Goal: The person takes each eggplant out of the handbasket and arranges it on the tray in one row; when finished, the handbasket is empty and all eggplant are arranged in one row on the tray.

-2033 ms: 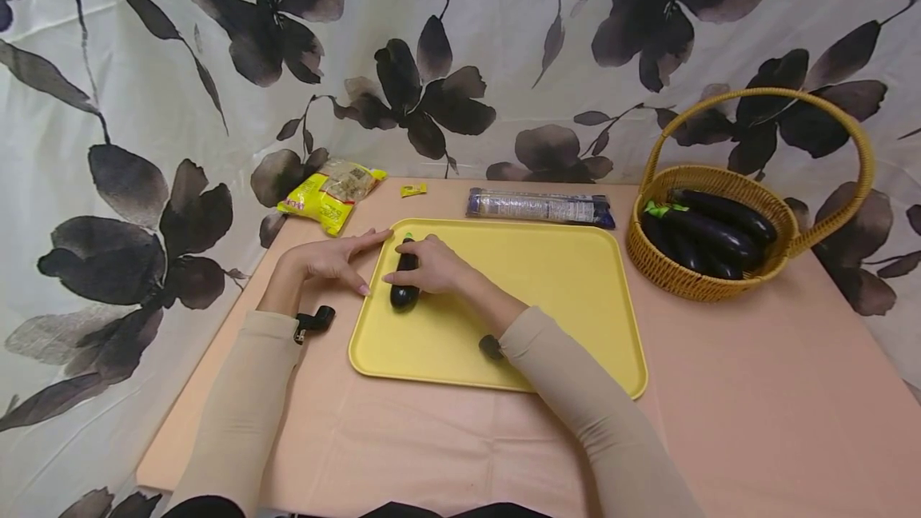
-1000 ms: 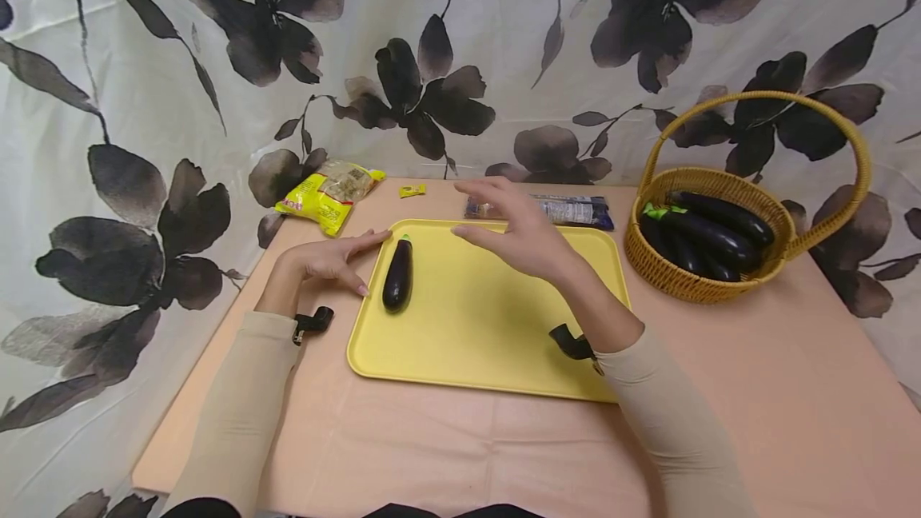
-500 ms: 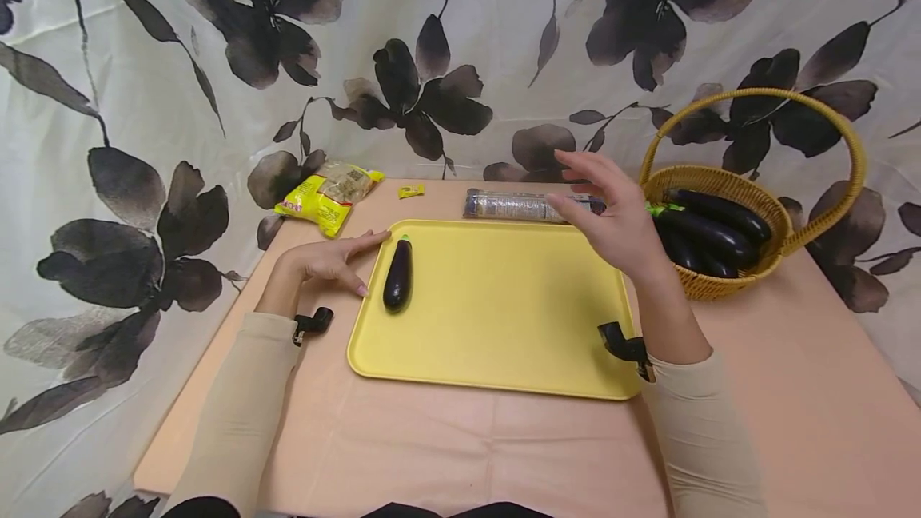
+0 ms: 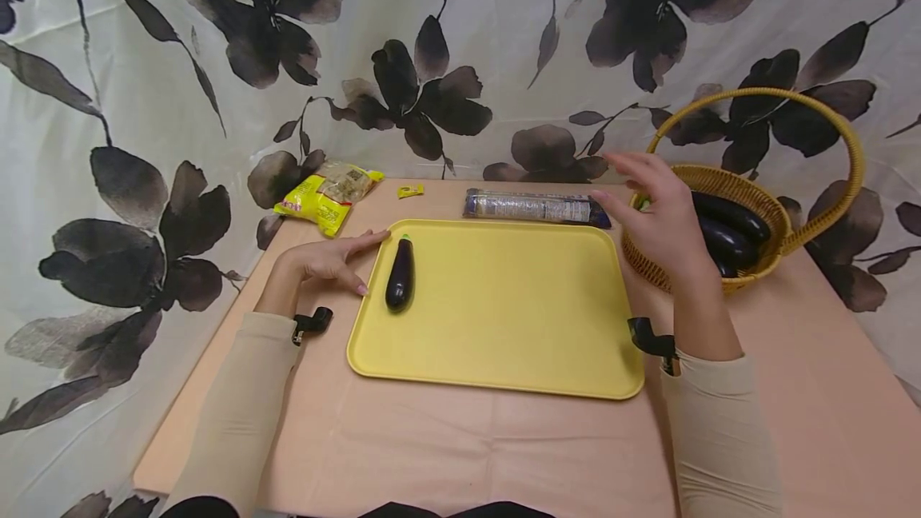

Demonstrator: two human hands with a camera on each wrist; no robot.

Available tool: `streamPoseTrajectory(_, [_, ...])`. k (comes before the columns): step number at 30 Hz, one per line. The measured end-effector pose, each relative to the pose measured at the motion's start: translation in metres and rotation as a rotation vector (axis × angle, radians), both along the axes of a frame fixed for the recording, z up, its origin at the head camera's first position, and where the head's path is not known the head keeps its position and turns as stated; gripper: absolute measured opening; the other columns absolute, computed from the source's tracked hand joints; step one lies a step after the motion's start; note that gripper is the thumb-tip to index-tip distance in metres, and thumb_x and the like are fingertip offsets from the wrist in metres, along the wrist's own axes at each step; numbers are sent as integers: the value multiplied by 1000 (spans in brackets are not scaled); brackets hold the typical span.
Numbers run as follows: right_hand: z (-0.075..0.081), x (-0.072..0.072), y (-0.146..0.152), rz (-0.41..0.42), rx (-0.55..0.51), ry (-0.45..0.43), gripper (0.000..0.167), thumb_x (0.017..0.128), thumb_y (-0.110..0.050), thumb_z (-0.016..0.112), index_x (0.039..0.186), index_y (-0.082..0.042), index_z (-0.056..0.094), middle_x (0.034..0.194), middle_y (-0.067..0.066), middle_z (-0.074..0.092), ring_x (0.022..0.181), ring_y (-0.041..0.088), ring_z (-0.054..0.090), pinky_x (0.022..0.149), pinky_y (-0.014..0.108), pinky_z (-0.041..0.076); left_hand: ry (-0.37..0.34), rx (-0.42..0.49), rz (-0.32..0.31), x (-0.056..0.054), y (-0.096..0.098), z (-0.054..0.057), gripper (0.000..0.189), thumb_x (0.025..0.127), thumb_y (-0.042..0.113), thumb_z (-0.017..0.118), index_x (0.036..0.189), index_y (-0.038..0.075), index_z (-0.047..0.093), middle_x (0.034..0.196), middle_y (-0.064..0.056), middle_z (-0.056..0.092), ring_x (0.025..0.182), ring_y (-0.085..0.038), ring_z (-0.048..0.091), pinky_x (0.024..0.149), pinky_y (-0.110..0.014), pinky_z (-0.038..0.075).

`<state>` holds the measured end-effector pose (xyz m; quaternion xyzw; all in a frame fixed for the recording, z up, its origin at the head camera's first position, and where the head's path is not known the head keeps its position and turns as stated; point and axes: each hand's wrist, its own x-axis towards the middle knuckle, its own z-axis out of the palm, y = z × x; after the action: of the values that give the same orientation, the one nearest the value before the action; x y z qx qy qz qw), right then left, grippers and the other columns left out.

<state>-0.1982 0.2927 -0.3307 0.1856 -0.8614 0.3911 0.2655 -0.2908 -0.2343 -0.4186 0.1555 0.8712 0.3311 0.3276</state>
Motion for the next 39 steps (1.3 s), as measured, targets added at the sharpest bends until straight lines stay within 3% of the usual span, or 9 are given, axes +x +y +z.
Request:
streamPoseTrajectory(6, [-5,-2,21,-84,3,-75,52,96,-13,75,146,-22,63,145,10,58,119,-13,48,98,4,41,-2,8,-6,1,0,1,125,69,32,98,166,41,21,177,-4,-8,163,-30,-12,129,-62,-5])
streamPoseTrajectory(10, [-9,-4,35,-144,2,-153,50,99,-24,73,148,-24,61,148,4,57,125,-8,48,103,7,41,-1,14,2,3,2,2,124,69,31,98,166,41,22,177,-4,-7,163,-30,-12,128,-62,-6])
streamPoseTrajectory(15, [-16,-7,54,-200,11,-219,51,100,-32,70,150,-31,58,149,0,56,131,3,50,113,16,42,2,26,7,4,3,3,124,69,29,98,166,39,22,177,-4,-6,163,-29,-12,129,-61,-6])
streamPoseTrajectory(20, [-21,-9,72,-277,38,-330,55,100,-39,69,153,-40,52,155,3,51,140,24,49,118,32,44,1,38,6,3,3,3,124,68,29,99,166,37,23,177,-4,-6,163,-29,-12,129,-61,-6])
streamPoseTrajectory(25, [-26,-10,86,-314,86,-403,58,102,-43,64,157,-29,49,159,12,47,141,43,47,116,54,44,-5,41,7,3,3,2,125,68,28,99,166,37,23,177,-4,-6,163,-28,-12,129,-60,-5])
streamPoseTrajectory(29, [-31,-10,94,-318,122,-425,59,103,-42,63,155,-18,51,154,22,49,137,50,47,110,66,43,-7,39,5,2,2,2,124,68,28,99,166,38,23,177,-3,-6,163,-28,-12,129,-60,-5])
streamPoseTrajectory(34, [-38,-11,103,-289,158,-442,56,104,-37,62,154,-15,52,155,26,48,137,54,43,106,74,38,2,30,1,1,1,1,123,69,29,98,166,39,23,177,-4,-6,163,-29,-11,129,-60,-4])
streamPoseTrajectory(39, [-43,-11,112,-282,182,-474,52,106,-33,61,151,-9,54,154,30,44,141,57,36,112,76,29,7,23,-2,2,2,1,123,69,29,98,166,40,23,177,-5,-6,163,-30,-11,129,-60,-4])
